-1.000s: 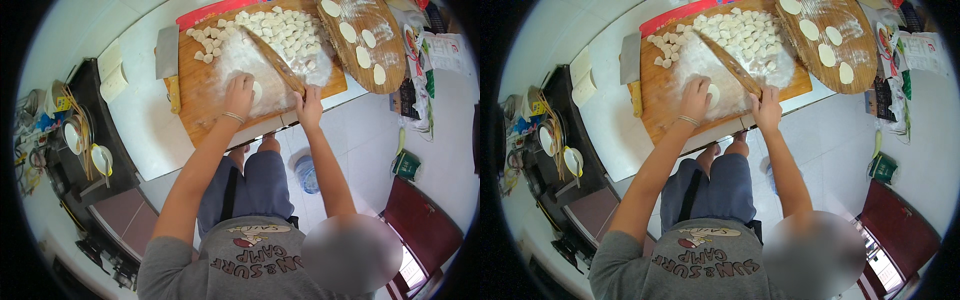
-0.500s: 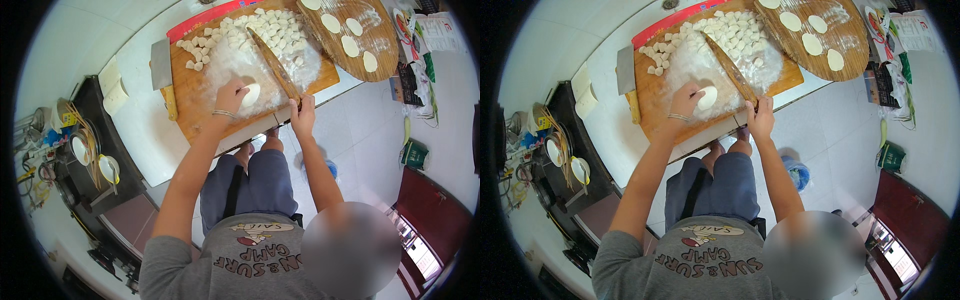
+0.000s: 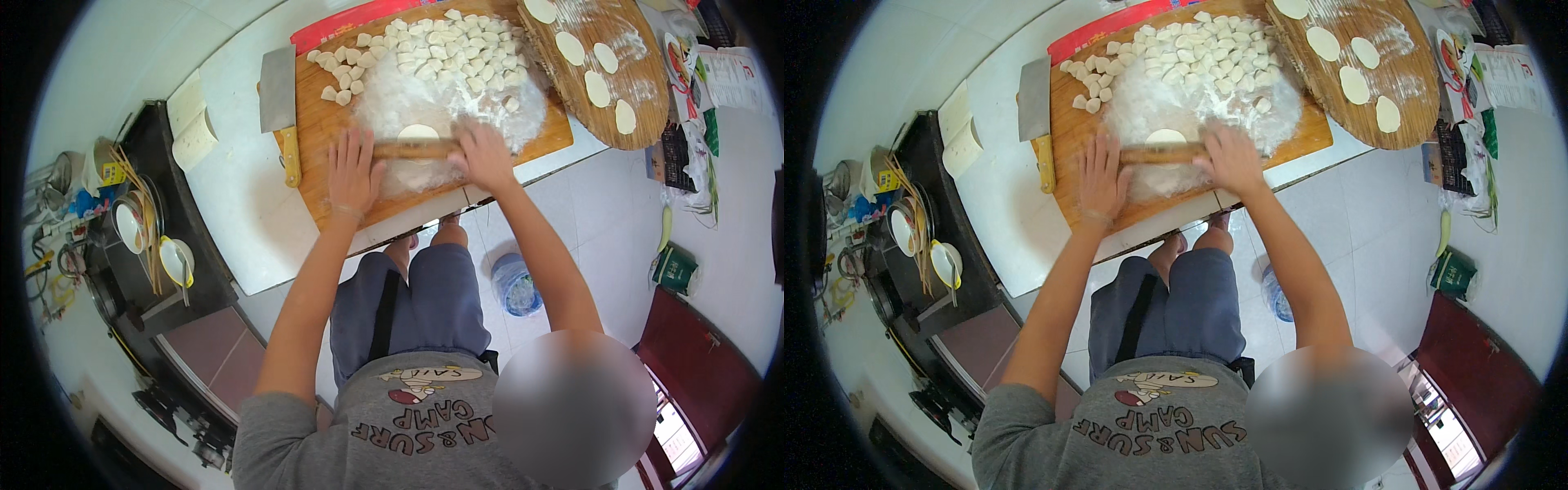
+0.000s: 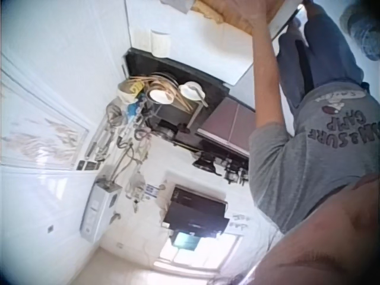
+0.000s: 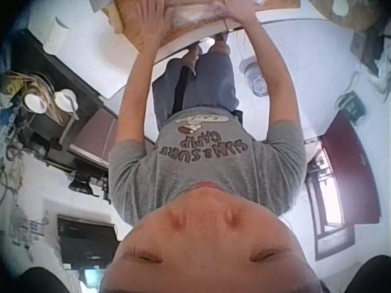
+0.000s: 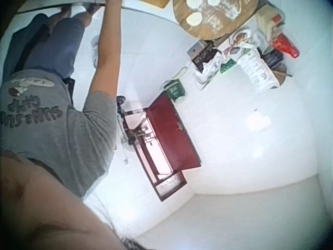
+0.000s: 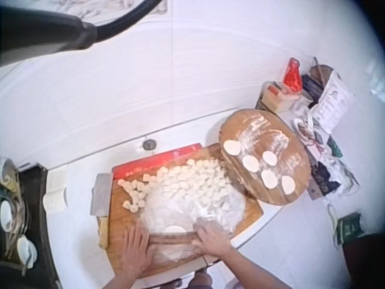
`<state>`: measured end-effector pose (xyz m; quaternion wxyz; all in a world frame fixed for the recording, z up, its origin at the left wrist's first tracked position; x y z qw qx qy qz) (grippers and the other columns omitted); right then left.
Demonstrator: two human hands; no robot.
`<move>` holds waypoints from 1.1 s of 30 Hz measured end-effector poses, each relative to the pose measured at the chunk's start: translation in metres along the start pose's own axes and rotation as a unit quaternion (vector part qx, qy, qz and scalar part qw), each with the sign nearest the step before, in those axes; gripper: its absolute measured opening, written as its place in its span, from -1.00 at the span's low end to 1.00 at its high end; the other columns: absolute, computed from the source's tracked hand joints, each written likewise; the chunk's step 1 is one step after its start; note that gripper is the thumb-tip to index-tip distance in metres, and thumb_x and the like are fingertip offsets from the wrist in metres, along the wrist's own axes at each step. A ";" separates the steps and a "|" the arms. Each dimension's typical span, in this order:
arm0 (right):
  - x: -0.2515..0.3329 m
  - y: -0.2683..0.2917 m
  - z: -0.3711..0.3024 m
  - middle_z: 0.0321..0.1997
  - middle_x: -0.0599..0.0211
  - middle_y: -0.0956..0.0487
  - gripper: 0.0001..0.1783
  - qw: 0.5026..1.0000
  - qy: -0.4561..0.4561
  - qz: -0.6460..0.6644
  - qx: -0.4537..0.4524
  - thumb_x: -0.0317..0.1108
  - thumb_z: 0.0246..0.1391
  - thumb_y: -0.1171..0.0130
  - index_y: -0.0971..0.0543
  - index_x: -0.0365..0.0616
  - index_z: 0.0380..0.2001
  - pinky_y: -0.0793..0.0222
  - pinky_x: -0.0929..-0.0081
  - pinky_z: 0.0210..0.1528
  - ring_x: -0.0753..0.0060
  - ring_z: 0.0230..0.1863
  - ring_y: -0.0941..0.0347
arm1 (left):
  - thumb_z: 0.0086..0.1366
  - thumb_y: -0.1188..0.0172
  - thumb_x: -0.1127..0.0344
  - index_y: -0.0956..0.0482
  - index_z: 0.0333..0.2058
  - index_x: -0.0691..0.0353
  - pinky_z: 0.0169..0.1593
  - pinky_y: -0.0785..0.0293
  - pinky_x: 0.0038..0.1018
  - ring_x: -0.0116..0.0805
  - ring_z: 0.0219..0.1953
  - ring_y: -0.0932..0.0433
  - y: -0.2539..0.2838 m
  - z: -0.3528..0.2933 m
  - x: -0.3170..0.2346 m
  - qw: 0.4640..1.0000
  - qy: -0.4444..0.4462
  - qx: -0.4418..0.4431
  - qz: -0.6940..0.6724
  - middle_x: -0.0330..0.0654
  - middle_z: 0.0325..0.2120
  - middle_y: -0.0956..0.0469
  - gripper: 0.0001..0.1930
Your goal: The person rolls small pieces of dough into flat, circular discs using a wooden rolling pin on a floured wooden board. They repeatedly pick up a dough piece, flatten it, and place the finished disc onto a separate bamboo tray to the right.
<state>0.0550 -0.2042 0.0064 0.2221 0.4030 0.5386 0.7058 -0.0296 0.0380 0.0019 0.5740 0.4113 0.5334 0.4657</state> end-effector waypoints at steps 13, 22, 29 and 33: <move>0.019 0.000 -0.040 0.15 0.05 -0.37 -0.39 0.999 0.025 0.027 0.030 -0.12 0.05 -0.16 -0.34 -0.09 0.16 -0.22 -0.01 0.14 -0.05 0.12 -0.33 | 0.29 -0.06 0.08 -0.15 0.32 0.18 0.39 0.07 -0.06 0.06 0.39 0.00 0.008 -0.018 0.003 0.997 -0.041 0.022 -0.055 0.01 0.36 -0.06 -0.33; -0.003 0.039 -0.037 -0.28 0.11 -0.42 -0.70 0.980 -0.129 0.094 -0.118 -0.34 0.08 -0.20 -0.42 -0.21 -0.16 -0.39 0.23 -0.37 0.01 -0.33 -0.44 | 0.14 -0.21 0.37 -0.50 -0.06 0.18 0.02 -0.37 -0.18 -0.08 -0.06 -0.46 0.010 0.048 -0.054 0.977 -0.083 -0.061 -0.185 -0.10 -0.13 -0.49 -0.65; -0.002 0.072 -0.072 -0.18 0.06 -0.42 -0.65 0.932 -0.269 0.175 -0.169 -0.29 0.10 -0.18 -0.42 -0.21 -0.10 -0.40 0.16 -0.31 -0.08 -0.26 -0.46 | 0.04 -0.27 0.39 -0.51 -0.20 0.18 0.00 -0.41 -0.23 -0.07 -0.08 -0.47 -0.059 0.086 -0.052 0.979 -0.067 0.096 -0.165 -0.07 -0.13 -0.50 -0.70; -0.002 0.095 -0.090 -0.16 0.06 -0.42 -0.67 0.922 -0.282 0.203 -0.172 -0.29 0.12 -0.16 -0.42 -0.23 -0.10 -0.39 0.16 -0.25 -0.08 -0.22 -0.44 | 0.02 -0.31 0.33 -0.52 -0.30 0.17 -0.05 -0.44 -0.19 -0.02 -0.13 -0.50 -0.064 0.102 -0.046 0.971 -0.065 0.207 -0.096 -0.02 -0.25 -0.52 -0.76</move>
Point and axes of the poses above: each hand's wrist, its own z-axis towards the middle knuckle, its own y-axis out of the back of the hand, x = y × z, the point moved 4 cm from there along z, towards the middle knuckle
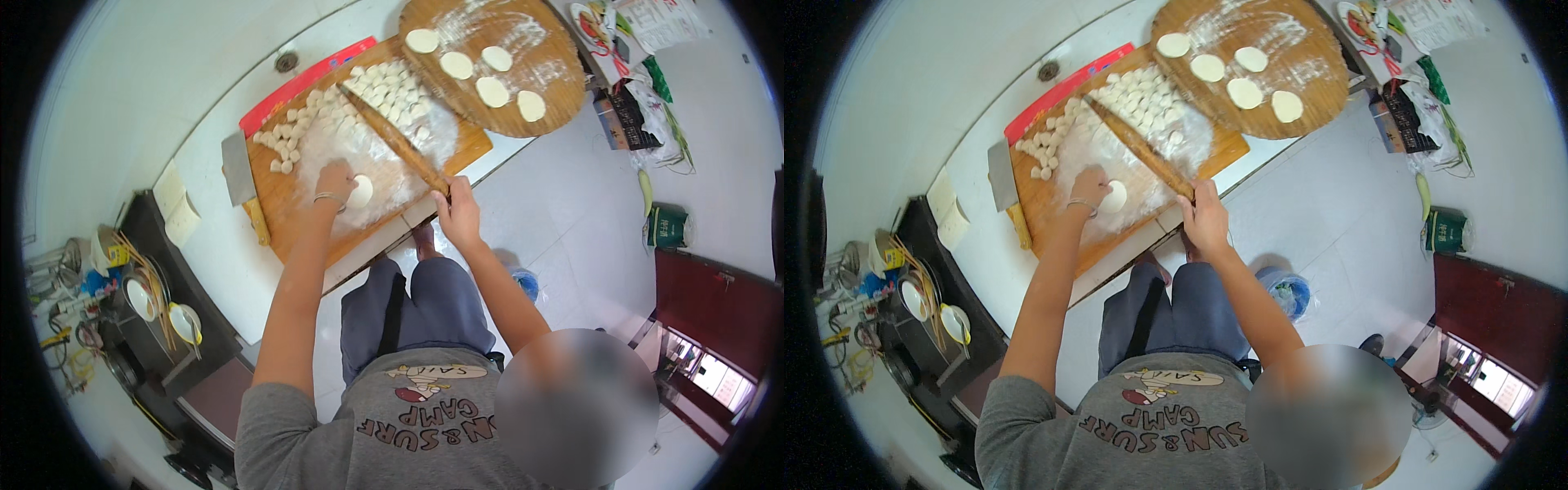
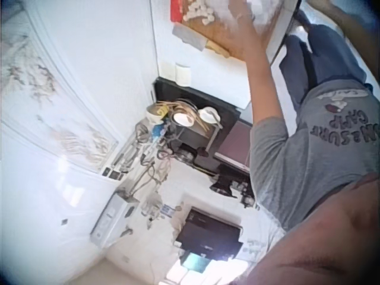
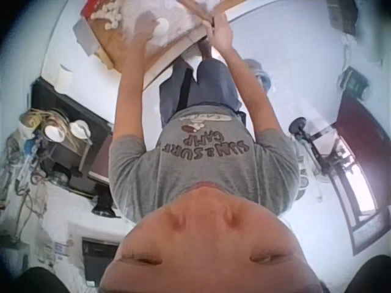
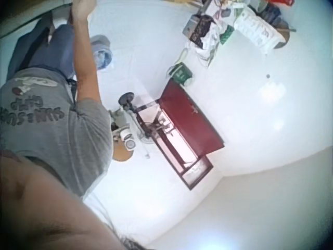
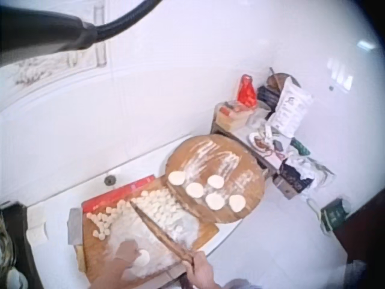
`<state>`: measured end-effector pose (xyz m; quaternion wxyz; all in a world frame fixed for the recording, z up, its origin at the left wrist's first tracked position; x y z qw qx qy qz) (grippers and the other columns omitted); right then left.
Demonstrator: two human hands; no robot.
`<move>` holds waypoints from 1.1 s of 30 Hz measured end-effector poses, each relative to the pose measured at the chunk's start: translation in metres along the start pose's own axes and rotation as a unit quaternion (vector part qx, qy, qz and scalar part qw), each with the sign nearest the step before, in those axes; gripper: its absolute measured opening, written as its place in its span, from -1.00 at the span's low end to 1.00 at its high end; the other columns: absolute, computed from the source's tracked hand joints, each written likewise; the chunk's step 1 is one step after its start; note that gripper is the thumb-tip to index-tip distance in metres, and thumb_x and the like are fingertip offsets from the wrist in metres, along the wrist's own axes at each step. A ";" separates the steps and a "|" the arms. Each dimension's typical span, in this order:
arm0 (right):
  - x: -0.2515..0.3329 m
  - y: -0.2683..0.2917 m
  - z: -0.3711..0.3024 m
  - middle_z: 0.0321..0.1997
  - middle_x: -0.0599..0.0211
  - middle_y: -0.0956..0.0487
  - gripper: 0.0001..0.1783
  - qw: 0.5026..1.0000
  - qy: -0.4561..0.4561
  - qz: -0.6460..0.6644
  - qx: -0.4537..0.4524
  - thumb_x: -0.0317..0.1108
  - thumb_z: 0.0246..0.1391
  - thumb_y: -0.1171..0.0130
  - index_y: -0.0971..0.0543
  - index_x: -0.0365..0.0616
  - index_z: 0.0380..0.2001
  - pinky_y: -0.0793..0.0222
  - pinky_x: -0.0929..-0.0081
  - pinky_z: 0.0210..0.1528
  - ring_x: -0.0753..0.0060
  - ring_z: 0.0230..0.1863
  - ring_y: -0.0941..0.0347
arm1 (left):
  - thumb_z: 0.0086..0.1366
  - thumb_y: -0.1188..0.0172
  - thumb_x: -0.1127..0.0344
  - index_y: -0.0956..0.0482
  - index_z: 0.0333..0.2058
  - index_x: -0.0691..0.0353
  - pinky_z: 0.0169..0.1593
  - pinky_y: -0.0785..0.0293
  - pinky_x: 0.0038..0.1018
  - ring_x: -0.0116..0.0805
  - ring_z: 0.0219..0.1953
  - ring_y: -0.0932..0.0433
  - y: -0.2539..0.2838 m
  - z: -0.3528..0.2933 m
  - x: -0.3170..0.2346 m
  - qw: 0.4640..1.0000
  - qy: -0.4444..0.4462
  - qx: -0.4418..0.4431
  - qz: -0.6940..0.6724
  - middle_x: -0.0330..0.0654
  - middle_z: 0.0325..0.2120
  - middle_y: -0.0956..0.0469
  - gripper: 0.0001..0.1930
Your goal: The person rolls small pieces of dough into flat, circular discs using a wooden rolling pin on a floured wooden board. They repeatedly pick up a dough piece, flatten it, and place the finished disc onto a separate bamboo tray to the right.
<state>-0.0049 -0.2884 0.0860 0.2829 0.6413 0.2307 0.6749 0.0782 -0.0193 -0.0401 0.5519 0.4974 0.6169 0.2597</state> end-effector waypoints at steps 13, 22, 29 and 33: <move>-0.033 0.088 0.018 -0.21 0.09 -0.42 -0.71 0.997 -0.027 0.032 -0.065 -0.29 0.16 -0.13 -0.44 -0.21 -0.11 -0.39 0.22 -0.25 0.01 -0.28 -0.46 | 0.24 -0.19 0.39 -0.51 -0.20 0.25 -0.30 -0.52 -0.54 -0.48 -0.37 -0.57 0.037 0.017 -0.142 0.871 0.023 0.013 -0.490 -0.21 -0.32 -0.61 -0.83; -0.079 0.171 0.028 -0.23 0.06 -0.41 -0.74 0.977 -0.076 0.015 -0.200 -0.31 0.19 -0.10 -0.45 -0.25 -0.13 -0.36 0.25 -0.21 0.03 -0.26 -0.41 | 0.39 -0.01 0.36 -0.45 -0.08 0.28 -0.31 -0.55 -0.50 -0.46 -0.32 -0.55 0.044 0.175 -0.361 0.688 0.033 0.078 -0.721 -0.24 -0.31 -0.54 -0.80; -0.120 0.198 0.024 -0.23 0.06 -0.41 -0.74 0.967 -0.112 -0.011 -0.228 -0.30 0.22 -0.08 -0.45 -0.28 -0.13 -0.34 0.25 -0.16 0.03 -0.23 -0.39 | 0.27 -0.14 0.43 -0.52 -0.11 0.32 -0.23 -0.54 -0.48 -0.41 -0.29 -0.58 0.020 0.256 -0.330 0.845 -0.040 -0.154 -0.510 -0.15 -0.30 -0.60 -0.78; -0.143 0.192 0.021 -0.23 0.06 -0.41 -0.71 0.963 -0.162 0.001 -0.213 -0.26 0.23 -0.07 -0.45 -0.29 -0.13 -0.33 0.25 -0.15 0.03 -0.21 -0.39 | 0.28 -0.16 0.44 -0.50 -0.11 0.38 -0.24 -0.54 -0.50 -0.44 -0.27 -0.57 0.042 0.192 -0.283 0.858 -0.088 -0.243 -0.444 -0.16 -0.28 -0.59 -0.77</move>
Point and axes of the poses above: each hand's wrist, its own z-axis towards the middle knuckle, its own y-axis out of the back of the hand, x = y × z, the point moved 4 cm from there along z, towards the middle knuckle
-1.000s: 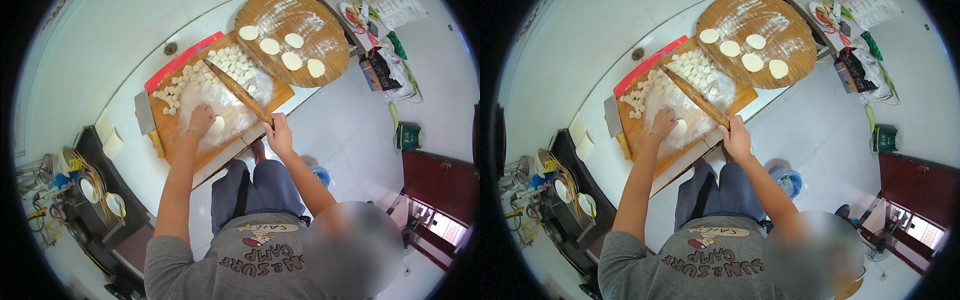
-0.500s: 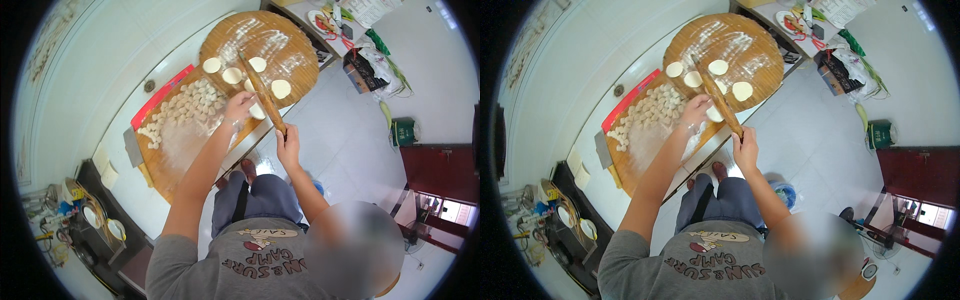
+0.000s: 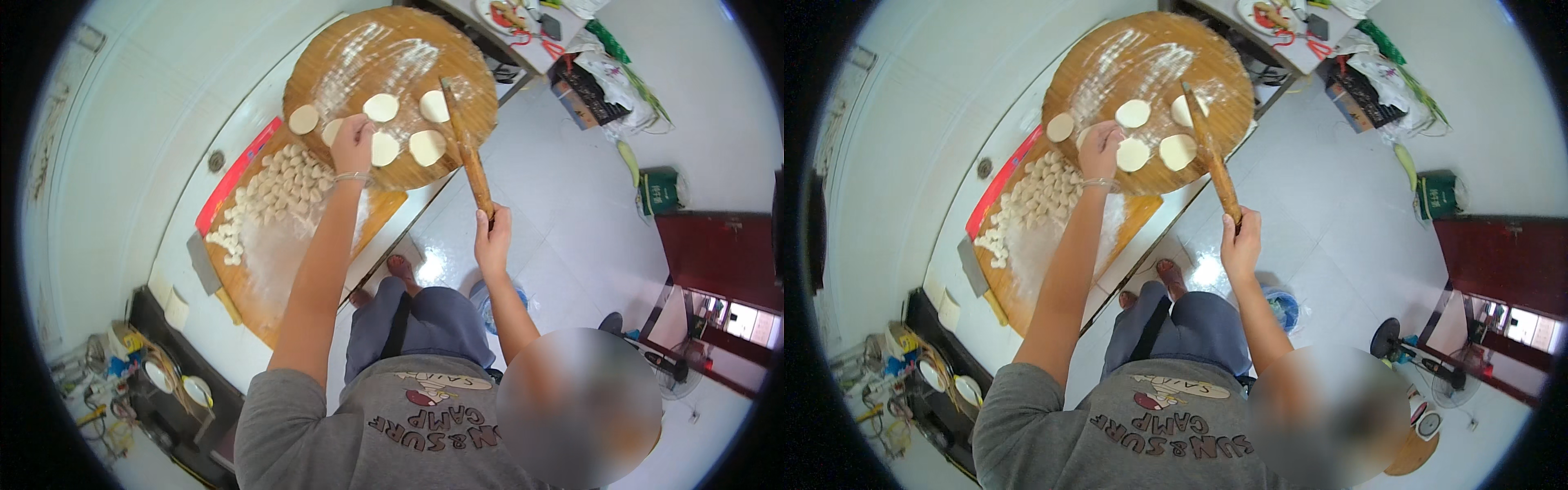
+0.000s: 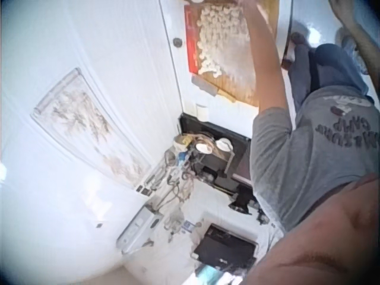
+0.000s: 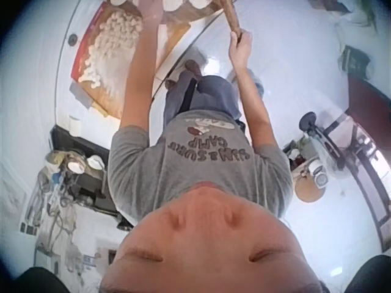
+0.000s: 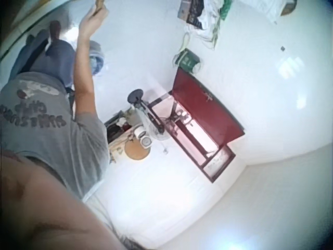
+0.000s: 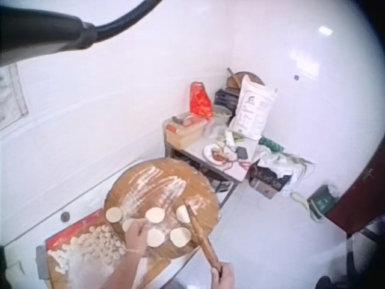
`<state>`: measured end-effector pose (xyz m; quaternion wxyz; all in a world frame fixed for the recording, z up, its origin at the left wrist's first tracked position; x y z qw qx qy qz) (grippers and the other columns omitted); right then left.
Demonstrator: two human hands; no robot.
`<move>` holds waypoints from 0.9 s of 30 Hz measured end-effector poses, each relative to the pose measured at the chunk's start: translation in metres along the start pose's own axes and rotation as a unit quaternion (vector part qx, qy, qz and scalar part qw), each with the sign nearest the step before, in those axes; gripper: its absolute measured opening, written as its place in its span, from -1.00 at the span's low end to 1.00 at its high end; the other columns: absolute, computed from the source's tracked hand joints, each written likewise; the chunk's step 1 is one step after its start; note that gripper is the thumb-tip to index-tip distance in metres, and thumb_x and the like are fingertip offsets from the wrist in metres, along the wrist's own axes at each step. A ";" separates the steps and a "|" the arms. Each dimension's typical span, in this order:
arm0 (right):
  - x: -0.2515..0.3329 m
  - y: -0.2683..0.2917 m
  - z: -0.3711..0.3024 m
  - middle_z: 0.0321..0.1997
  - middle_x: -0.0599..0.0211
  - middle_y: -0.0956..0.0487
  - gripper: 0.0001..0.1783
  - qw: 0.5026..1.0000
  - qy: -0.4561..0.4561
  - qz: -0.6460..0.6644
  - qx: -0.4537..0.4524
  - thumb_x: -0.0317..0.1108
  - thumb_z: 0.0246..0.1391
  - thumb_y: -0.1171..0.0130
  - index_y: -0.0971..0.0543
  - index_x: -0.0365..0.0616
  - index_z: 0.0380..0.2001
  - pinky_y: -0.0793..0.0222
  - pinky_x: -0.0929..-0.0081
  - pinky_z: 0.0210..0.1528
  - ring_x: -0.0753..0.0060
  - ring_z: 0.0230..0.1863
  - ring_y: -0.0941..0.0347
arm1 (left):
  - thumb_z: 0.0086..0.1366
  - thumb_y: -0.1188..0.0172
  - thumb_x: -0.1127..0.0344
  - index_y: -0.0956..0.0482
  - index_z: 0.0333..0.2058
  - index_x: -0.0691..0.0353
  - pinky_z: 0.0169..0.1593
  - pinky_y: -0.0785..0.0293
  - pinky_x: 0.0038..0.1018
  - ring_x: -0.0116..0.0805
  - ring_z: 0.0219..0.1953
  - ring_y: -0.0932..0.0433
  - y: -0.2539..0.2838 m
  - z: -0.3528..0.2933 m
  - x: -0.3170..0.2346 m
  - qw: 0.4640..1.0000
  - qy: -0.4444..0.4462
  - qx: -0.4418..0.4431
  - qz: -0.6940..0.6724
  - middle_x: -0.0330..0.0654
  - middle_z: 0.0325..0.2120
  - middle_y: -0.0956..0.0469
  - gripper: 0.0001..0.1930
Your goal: The person rolls small pieces of dough into flat, circular discs using a wooden rolling pin on a floured wooden board. They repeatedly pick up a dough piece, flatten it, and place the finished disc onto a separate bamboo tray to the right.
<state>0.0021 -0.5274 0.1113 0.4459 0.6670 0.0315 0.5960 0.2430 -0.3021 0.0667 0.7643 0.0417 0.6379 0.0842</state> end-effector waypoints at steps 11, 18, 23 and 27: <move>0.041 -0.057 -0.005 -0.26 0.06 -0.41 -0.72 0.991 0.082 0.025 0.101 -0.26 0.23 -0.07 -0.46 -0.29 -0.15 -0.33 0.26 -0.17 0.06 -0.25 -0.38 | 0.12 -0.26 0.37 -0.56 -0.13 0.22 -0.10 -0.51 -0.32 -0.12 -0.24 -0.56 0.116 -0.127 0.062 0.934 -0.064 0.045 0.350 -0.03 -0.21 -0.53 -0.70; 0.076 -0.083 -0.034 -0.26 0.06 -0.40 -0.73 0.977 0.148 0.031 0.153 -0.29 0.21 -0.09 -0.46 -0.28 -0.14 -0.34 0.27 -0.20 0.05 -0.26 -0.38 | 0.13 -0.26 0.33 -0.55 -0.16 0.24 -0.14 -0.48 -0.25 -0.09 -0.28 -0.54 0.131 -0.139 0.087 0.940 0.028 0.035 0.338 -0.01 -0.26 -0.52 -0.72; 0.086 -0.114 -0.073 -0.25 0.07 -0.40 -0.70 0.966 0.149 0.033 0.208 -0.25 0.23 -0.07 -0.45 -0.29 -0.13 -0.34 0.26 -0.18 0.04 -0.25 -0.38 | 0.15 -0.28 0.30 -0.56 -0.26 0.25 -0.25 -0.49 -0.35 -0.15 -0.35 -0.54 0.228 -0.212 0.085 0.949 0.198 -0.039 0.241 -0.01 -0.40 -0.54 -0.78; 0.100 -0.150 -0.109 -0.24 0.06 -0.41 -0.66 0.952 0.162 0.037 0.256 -0.20 0.23 -0.06 -0.45 -0.29 -0.12 -0.33 0.24 -0.18 0.03 -0.24 -0.39 | 0.13 -0.29 0.25 -0.55 -0.21 0.21 -0.22 -0.49 -0.23 -0.04 -0.23 -0.52 0.276 -0.256 0.089 0.942 0.196 -0.004 0.273 -0.01 -0.24 -0.50 -0.73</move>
Point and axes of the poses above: each hand's wrist, its own z-axis towards the middle knuckle, its own y-axis out of the back of the hand, x = y × z, the point moved 4 cm from there along z, towards the middle knuckle
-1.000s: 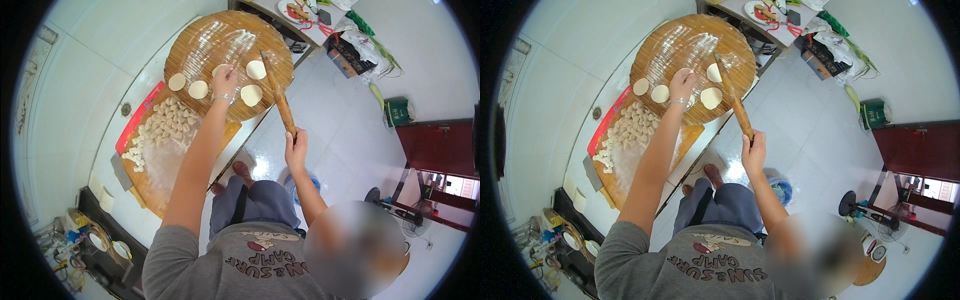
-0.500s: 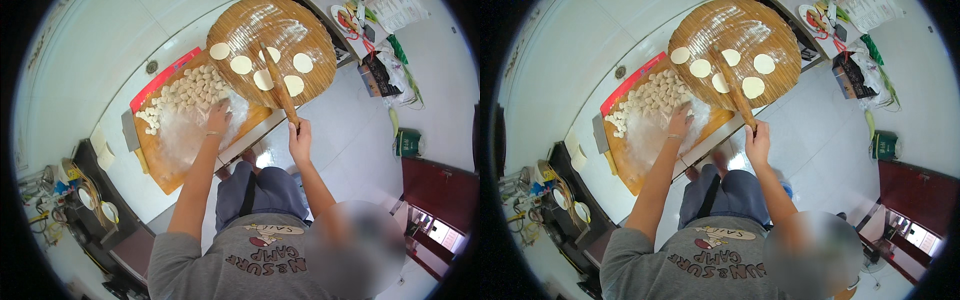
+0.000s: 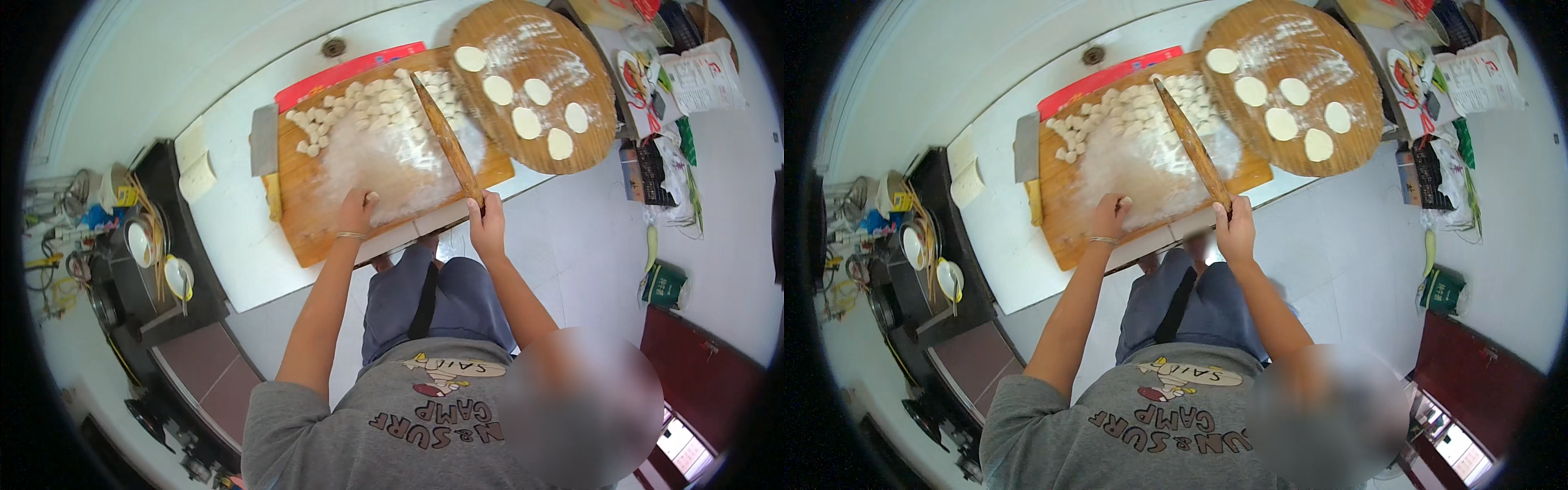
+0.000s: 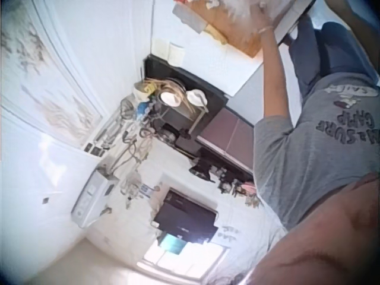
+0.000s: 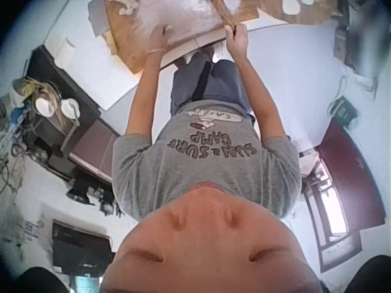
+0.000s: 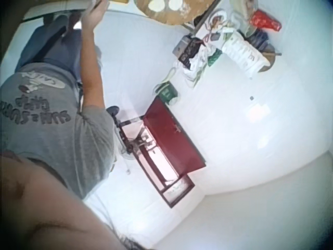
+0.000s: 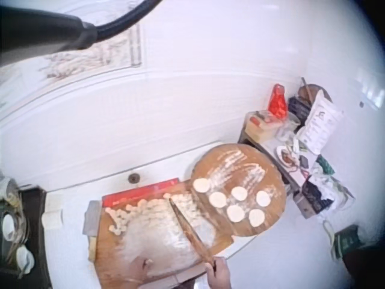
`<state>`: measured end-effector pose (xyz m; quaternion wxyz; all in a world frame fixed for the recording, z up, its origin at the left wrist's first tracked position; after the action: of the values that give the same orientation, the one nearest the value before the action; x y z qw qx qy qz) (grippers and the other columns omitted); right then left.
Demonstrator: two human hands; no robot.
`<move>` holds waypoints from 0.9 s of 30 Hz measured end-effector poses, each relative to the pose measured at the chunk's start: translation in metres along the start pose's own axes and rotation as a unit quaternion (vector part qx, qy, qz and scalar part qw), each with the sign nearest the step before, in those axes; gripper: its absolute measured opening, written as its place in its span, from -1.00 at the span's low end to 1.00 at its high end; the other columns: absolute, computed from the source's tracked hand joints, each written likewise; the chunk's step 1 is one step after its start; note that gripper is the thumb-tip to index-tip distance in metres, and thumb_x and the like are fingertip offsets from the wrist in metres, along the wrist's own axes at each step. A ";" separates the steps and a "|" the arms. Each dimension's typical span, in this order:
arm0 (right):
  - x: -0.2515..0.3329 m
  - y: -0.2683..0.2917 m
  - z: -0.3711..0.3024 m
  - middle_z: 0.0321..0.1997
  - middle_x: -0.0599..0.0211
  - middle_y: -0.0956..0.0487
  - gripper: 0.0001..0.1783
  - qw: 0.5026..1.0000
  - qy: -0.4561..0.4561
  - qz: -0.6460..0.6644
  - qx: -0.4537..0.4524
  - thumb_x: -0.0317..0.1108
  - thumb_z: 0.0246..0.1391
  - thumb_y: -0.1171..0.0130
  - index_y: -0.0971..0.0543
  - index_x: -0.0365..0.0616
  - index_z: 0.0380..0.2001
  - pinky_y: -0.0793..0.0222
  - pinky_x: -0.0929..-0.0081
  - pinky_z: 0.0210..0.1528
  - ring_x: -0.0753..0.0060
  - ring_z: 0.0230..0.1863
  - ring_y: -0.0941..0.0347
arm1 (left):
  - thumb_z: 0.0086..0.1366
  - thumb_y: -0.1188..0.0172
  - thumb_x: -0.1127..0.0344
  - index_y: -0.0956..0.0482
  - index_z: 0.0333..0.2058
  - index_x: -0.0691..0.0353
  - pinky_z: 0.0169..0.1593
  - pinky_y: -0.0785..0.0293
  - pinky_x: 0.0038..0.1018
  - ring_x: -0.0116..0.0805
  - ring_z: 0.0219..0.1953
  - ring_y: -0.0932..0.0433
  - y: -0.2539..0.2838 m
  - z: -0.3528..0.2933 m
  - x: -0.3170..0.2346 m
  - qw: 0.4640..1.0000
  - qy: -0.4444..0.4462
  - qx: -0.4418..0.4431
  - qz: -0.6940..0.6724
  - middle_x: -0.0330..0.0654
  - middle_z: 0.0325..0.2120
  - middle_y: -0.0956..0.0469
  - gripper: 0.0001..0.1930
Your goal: The person rolls small pieces of dough into flat, circular discs using a wooden rolling pin on a floured wooden board. They repeatedly pick up a dough piece, flatten it, and place the finished disc onto a separate bamboo tray to the right.
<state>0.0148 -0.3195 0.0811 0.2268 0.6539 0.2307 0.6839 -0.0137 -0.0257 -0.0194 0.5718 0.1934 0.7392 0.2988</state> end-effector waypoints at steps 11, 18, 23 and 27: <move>0.039 -0.062 -0.024 -0.26 0.00 -0.42 -0.64 1.000 -0.005 -0.017 0.016 -0.19 0.21 -0.08 -0.45 -0.30 -0.13 -0.32 0.21 -0.17 -0.04 -0.24 -0.39 | 0.06 -0.34 0.27 -0.50 -0.20 0.18 -0.13 -0.49 -0.22 0.00 -0.18 -0.49 0.002 0.003 0.007 0.990 -0.139 0.001 0.037 -0.06 -0.16 -0.42 -0.67; 0.039 -0.075 -0.053 -0.22 -0.02 -0.43 -0.61 0.998 -0.050 -0.046 -0.013 -0.16 0.21 -0.06 -0.45 -0.31 -0.10 -0.33 0.19 -0.10 -0.08 -0.17 -0.40 | 0.06 -0.33 0.32 -0.51 -0.32 0.20 -0.08 -0.44 -0.21 0.00 -0.16 -0.46 0.009 0.004 -0.009 0.991 -0.114 -0.029 0.061 -0.05 -0.23 -0.46 -0.77; 0.039 -0.079 -0.055 -0.21 -0.03 -0.44 -0.61 0.997 -0.044 -0.068 -0.015 -0.16 0.21 -0.06 -0.45 -0.31 -0.09 -0.32 0.18 -0.11 -0.09 -0.15 -0.41 | 0.07 -0.31 0.32 -0.50 -0.32 0.25 -0.04 -0.42 -0.19 0.03 -0.11 -0.45 -0.005 0.013 -0.005 0.977 -0.200 0.069 0.032 -0.04 -0.21 -0.45 -0.77; 0.037 -0.076 -0.046 -0.23 -0.02 -0.45 -0.64 0.998 -0.021 -0.050 -0.008 -0.21 0.20 -0.09 -0.45 -0.29 -0.10 -0.31 0.17 -0.12 -0.09 -0.17 -0.41 | 0.05 -0.29 0.41 -0.48 -0.32 0.27 -0.04 -0.42 -0.20 0.02 -0.12 -0.44 0.003 0.003 -0.015 0.987 -0.125 -0.039 0.092 -0.04 -0.22 -0.45 -0.78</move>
<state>-0.0324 -0.2370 0.0620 0.2709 0.6538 0.2527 0.6598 -0.0071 -0.0327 -0.0071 0.6367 0.2735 0.6290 0.3524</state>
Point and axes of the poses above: each hand's wrist, its own z-axis towards the middle knuckle, its own y-axis out of the back of the hand, x = y × z, the point moved 4 cm from there along z, towards the middle knuckle
